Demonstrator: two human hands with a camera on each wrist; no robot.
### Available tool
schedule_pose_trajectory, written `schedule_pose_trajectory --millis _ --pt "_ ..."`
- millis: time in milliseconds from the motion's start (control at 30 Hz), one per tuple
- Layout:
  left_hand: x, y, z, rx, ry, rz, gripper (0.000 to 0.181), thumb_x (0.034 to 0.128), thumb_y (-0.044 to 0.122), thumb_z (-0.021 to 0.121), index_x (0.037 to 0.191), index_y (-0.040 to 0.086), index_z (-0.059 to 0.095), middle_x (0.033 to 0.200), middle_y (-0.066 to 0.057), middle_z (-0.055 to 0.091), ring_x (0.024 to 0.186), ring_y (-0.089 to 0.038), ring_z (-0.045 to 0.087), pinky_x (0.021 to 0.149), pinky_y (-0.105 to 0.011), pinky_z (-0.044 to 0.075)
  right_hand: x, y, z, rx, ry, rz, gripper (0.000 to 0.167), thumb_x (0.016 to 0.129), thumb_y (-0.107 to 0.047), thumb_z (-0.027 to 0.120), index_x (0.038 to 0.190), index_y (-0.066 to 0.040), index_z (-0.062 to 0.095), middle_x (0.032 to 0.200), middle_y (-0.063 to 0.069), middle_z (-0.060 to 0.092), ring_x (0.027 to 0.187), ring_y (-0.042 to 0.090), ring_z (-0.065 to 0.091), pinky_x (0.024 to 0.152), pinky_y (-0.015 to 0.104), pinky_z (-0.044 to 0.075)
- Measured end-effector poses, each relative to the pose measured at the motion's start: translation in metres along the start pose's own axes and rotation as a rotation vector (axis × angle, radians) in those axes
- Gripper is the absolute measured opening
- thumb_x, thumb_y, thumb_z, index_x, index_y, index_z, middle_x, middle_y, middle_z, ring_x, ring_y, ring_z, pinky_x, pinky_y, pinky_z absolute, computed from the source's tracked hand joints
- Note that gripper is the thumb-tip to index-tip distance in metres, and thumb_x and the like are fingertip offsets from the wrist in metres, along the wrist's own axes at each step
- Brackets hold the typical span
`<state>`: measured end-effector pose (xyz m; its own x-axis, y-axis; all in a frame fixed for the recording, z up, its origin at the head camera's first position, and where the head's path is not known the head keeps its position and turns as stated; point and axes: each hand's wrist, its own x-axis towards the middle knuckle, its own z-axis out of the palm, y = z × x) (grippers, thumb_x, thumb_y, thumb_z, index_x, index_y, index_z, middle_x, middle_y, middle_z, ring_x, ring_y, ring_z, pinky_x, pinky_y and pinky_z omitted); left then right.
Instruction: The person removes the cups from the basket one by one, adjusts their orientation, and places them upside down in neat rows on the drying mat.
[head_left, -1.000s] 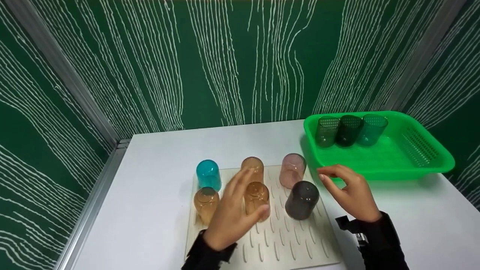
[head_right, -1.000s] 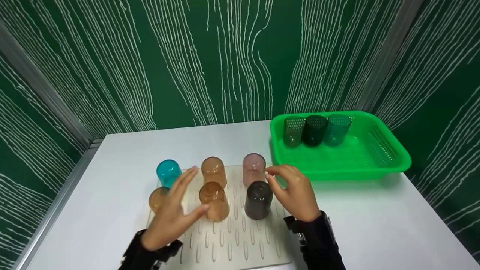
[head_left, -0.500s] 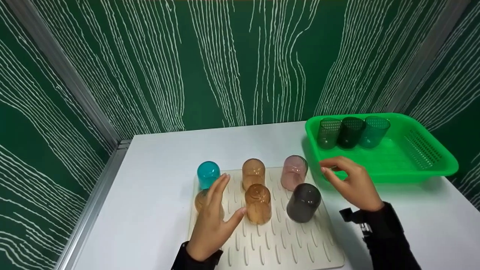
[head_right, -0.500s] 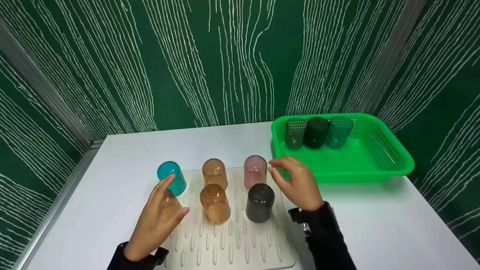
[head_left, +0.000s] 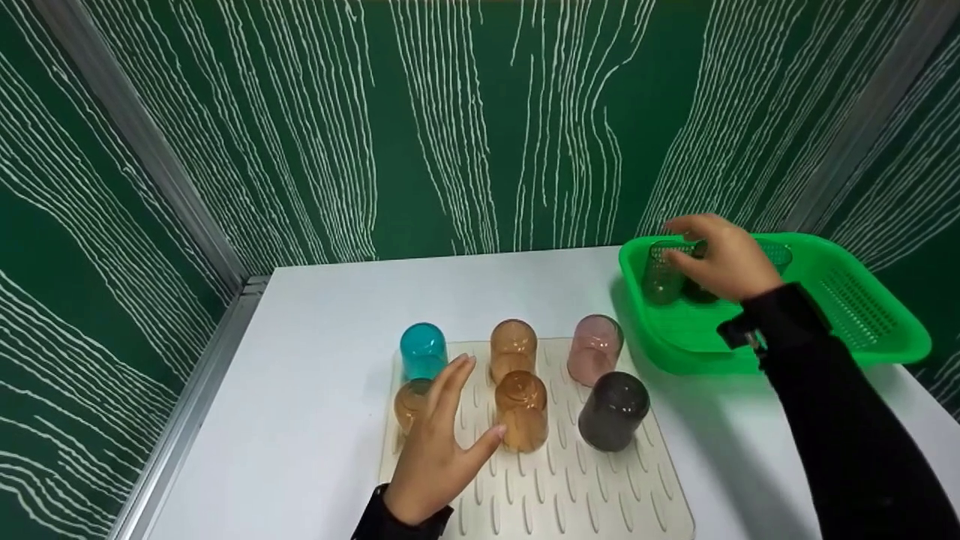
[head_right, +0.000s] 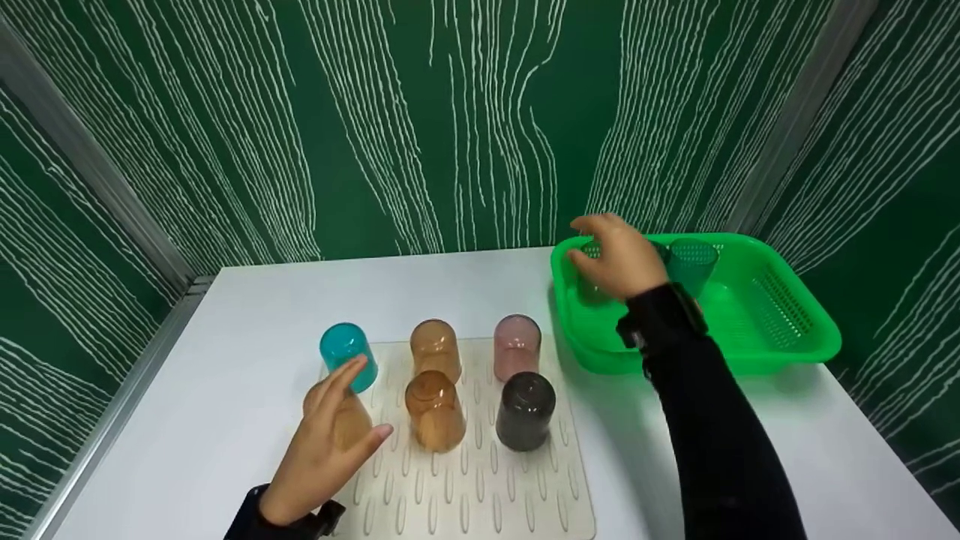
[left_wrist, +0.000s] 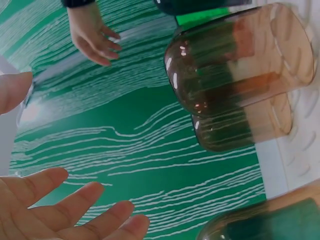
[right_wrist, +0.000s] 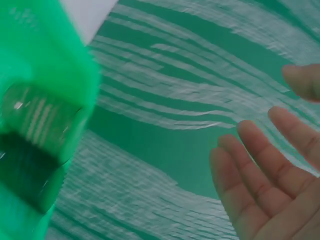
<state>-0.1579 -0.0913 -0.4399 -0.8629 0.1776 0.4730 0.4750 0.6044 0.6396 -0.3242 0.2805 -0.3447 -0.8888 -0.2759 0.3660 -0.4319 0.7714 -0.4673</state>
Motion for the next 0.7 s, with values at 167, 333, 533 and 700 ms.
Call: schedule_pose_trajectory --millis 167,333,533,700 --pt "0.0 0.0 0.001 0.0 0.003 0.015 0.08 0.0861 0.031 0.076 0.151 0.01 0.035 0.154 -0.011 0.037 0.141 -0.026 0.04 0.108 -0.048 0.042 0.02 0.023 0.001 -0.056 -0.139 0.082 0.05 0.099 -0.017 0.057 0.143 0.001 0.043 0.142 0.028 0.042 0.129 0.046 0.04 0.107 0.056 0.033" --pt "-0.001 0.002 0.0 -0.002 -0.007 0.014 0.079 0.0865 0.033 0.075 0.151 0.01 0.034 0.154 -0.011 0.037 0.142 -0.026 0.039 0.11 -0.047 0.041 0.031 0.048 0.018 -0.123 -0.227 0.179 0.058 0.097 -0.019 0.058 0.145 0.008 0.037 0.143 0.036 0.036 0.13 0.053 0.036 0.106 0.063 0.031" --pt "-0.003 0.004 0.001 0.0 -0.031 0.0 0.078 0.0895 0.042 0.07 0.152 0.012 0.033 0.155 -0.009 0.036 0.142 -0.026 0.039 0.108 -0.048 0.042 0.029 0.061 0.042 -0.239 -0.364 0.256 0.07 0.095 -0.019 0.059 0.146 0.015 0.026 0.144 0.043 0.027 0.131 0.058 0.03 0.108 0.065 0.029" --pt "-0.003 0.004 0.002 -0.011 -0.034 -0.001 0.078 0.0893 0.042 0.07 0.152 0.014 0.032 0.155 -0.008 0.036 0.142 -0.026 0.039 0.108 -0.048 0.042 0.03 0.066 0.056 -0.28 -0.413 0.273 0.064 0.091 -0.016 0.064 0.142 0.012 0.036 0.135 0.041 0.043 0.123 0.055 0.043 0.101 0.064 0.039"
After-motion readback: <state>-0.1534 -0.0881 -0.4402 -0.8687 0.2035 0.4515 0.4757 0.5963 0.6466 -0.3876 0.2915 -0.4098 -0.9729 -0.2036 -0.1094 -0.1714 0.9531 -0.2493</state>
